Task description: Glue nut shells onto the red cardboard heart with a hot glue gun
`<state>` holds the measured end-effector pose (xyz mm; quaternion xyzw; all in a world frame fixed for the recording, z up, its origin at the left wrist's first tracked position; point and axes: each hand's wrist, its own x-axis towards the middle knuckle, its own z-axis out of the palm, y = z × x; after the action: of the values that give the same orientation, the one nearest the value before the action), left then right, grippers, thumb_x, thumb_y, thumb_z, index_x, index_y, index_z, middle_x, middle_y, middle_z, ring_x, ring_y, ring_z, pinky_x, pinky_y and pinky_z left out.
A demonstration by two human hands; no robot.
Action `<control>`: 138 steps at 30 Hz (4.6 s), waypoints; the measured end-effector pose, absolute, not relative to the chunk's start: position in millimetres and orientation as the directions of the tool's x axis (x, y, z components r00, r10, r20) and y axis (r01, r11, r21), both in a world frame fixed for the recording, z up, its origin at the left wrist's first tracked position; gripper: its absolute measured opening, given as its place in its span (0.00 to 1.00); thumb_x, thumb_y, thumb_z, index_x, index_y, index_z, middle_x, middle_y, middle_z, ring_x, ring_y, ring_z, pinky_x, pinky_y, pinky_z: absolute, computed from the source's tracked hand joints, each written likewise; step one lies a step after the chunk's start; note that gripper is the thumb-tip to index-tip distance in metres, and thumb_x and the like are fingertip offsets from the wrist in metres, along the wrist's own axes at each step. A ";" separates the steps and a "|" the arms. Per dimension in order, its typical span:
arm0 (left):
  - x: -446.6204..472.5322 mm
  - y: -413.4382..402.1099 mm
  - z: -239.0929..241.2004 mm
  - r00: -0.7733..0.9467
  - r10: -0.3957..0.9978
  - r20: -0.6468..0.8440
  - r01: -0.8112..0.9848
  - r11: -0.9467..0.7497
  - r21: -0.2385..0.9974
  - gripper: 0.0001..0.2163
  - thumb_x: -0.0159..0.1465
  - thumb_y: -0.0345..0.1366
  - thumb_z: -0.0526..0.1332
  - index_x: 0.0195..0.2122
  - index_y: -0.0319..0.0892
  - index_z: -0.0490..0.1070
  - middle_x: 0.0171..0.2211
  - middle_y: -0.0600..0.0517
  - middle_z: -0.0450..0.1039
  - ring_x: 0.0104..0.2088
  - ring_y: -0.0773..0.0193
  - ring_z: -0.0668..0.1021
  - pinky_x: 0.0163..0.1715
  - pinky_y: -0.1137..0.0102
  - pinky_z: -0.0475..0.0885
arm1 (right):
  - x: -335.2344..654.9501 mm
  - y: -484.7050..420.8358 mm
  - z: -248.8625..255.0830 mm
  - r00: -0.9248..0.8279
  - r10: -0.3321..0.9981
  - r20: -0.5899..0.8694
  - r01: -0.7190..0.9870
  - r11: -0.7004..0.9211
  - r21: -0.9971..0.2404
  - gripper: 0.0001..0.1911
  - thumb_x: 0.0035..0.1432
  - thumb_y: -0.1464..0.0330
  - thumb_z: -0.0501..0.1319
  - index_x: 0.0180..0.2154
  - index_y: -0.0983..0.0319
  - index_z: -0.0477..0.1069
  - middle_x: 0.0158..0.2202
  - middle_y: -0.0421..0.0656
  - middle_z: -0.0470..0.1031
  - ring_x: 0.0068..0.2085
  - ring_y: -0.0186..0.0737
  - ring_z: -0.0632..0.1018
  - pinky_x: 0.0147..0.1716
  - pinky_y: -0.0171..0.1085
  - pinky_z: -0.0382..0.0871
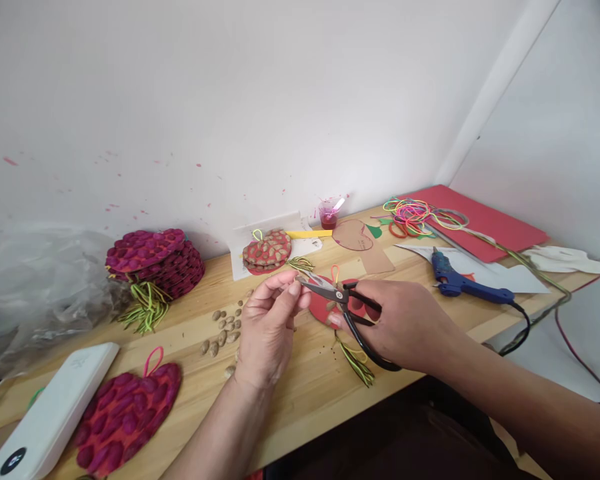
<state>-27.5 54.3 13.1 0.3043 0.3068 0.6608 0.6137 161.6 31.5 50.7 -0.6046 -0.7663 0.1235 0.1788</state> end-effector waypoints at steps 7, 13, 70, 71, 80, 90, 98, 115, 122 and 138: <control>-26.8 53.6 13.5 -0.050 0.999 0.021 -0.625 -0.047 0.780 0.11 0.50 0.34 0.78 0.34 0.44 0.83 0.31 0.56 0.81 0.27 0.75 0.80 0.32 0.83 0.78 | 160.4 29.1 49.3 -0.183 0.970 0.159 0.894 0.232 -0.383 0.20 0.61 0.49 0.59 0.29 0.57 0.69 0.26 0.39 0.76 0.26 0.38 0.71 0.27 0.37 0.54; -24.3 52.3 11.5 -0.045 0.998 0.042 -0.614 -0.061 0.787 0.11 0.52 0.33 0.77 0.37 0.43 0.82 0.33 0.54 0.81 0.30 0.74 0.81 0.34 0.82 0.79 | 158.4 30.8 49.5 -0.189 0.956 0.224 0.913 0.255 -0.318 0.17 0.61 0.52 0.59 0.28 0.58 0.70 0.25 0.40 0.77 0.26 0.38 0.73 0.26 0.37 0.52; -21.4 47.1 4.8 -0.226 0.965 0.130 -0.456 -0.223 0.861 0.10 0.57 0.33 0.74 0.39 0.43 0.79 0.37 0.52 0.81 0.39 0.69 0.81 0.46 0.73 0.76 | 149.4 31.4 48.3 -0.158 0.982 0.106 0.864 0.190 -0.467 0.21 0.58 0.49 0.61 0.25 0.58 0.64 0.21 0.37 0.71 0.23 0.35 0.66 0.24 0.36 0.54; -21.3 46.8 5.3 -0.231 0.964 0.132 -0.455 -0.227 0.861 0.10 0.57 0.33 0.74 0.40 0.43 0.79 0.37 0.52 0.80 0.39 0.69 0.80 0.46 0.73 0.76 | 149.4 31.4 48.0 -0.160 0.980 0.116 0.868 0.196 -0.456 0.21 0.58 0.49 0.61 0.25 0.58 0.64 0.22 0.37 0.71 0.23 0.36 0.67 0.25 0.36 0.54; -21.3 46.4 3.9 -0.223 0.962 0.156 -0.428 -0.240 0.871 0.13 0.57 0.31 0.74 0.43 0.44 0.77 0.38 0.53 0.77 0.39 0.70 0.79 0.46 0.73 0.76 | 148.2 30.6 49.4 -0.151 0.982 0.118 0.894 0.186 -0.408 0.21 0.58 0.47 0.61 0.27 0.58 0.66 0.23 0.39 0.74 0.24 0.38 0.69 0.26 0.36 0.52; -21.8 47.8 -0.9 -0.226 0.955 0.190 -0.415 -0.271 0.868 0.13 0.56 0.30 0.75 0.41 0.43 0.76 0.36 0.54 0.78 0.38 0.71 0.79 0.45 0.75 0.76 | 149.5 32.7 48.6 -0.149 0.984 0.096 0.904 0.174 -0.391 0.24 0.58 0.44 0.60 0.26 0.58 0.64 0.22 0.39 0.72 0.23 0.37 0.67 0.25 0.36 0.51; -22.5 49.1 -2.1 -0.205 0.965 0.164 -0.425 -0.239 0.873 0.13 0.56 0.30 0.74 0.41 0.44 0.76 0.37 0.55 0.78 0.39 0.72 0.80 0.45 0.75 0.77 | 153.2 32.9 48.4 -0.157 0.985 0.070 0.921 0.172 -0.351 0.25 0.59 0.43 0.57 0.27 0.57 0.66 0.23 0.41 0.75 0.25 0.40 0.72 0.26 0.37 0.52; -22.4 50.1 7.2 -0.122 0.993 0.006 -0.575 -0.075 0.815 0.15 0.52 0.30 0.77 0.38 0.42 0.76 0.33 0.55 0.80 0.34 0.72 0.81 0.40 0.77 0.79 | 165.6 37.8 45.8 -0.221 0.966 0.132 0.930 0.250 -0.271 0.25 0.59 0.43 0.59 0.27 0.57 0.70 0.25 0.41 0.77 0.26 0.40 0.73 0.26 0.37 0.51; -22.7 53.0 9.1 -0.055 0.997 -0.053 -0.638 0.005 0.770 0.16 0.48 0.29 0.79 0.36 0.41 0.77 0.32 0.54 0.81 0.32 0.71 0.82 0.35 0.79 0.80 | 174.8 43.0 43.0 -0.298 0.932 0.206 0.908 0.343 -0.242 0.20 0.61 0.52 0.59 0.24 0.58 0.68 0.21 0.40 0.73 0.24 0.37 0.66 0.25 0.37 0.47; -32.4 55.4 15.4 0.181 0.975 -0.132 -0.639 0.219 0.737 0.13 0.49 0.27 0.78 0.33 0.40 0.79 0.32 0.55 0.81 0.30 0.72 0.83 0.33 0.82 0.79 | 186.0 49.2 51.5 -0.392 0.895 0.214 0.856 0.440 -0.272 0.13 0.58 0.59 0.63 0.26 0.59 0.69 0.22 0.38 0.71 0.24 0.34 0.66 0.26 0.36 0.51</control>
<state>-32.4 55.4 15.4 0.2736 0.3062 0.5619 0.7181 186.0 49.2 51.5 -0.5259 -0.8321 0.0588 0.1659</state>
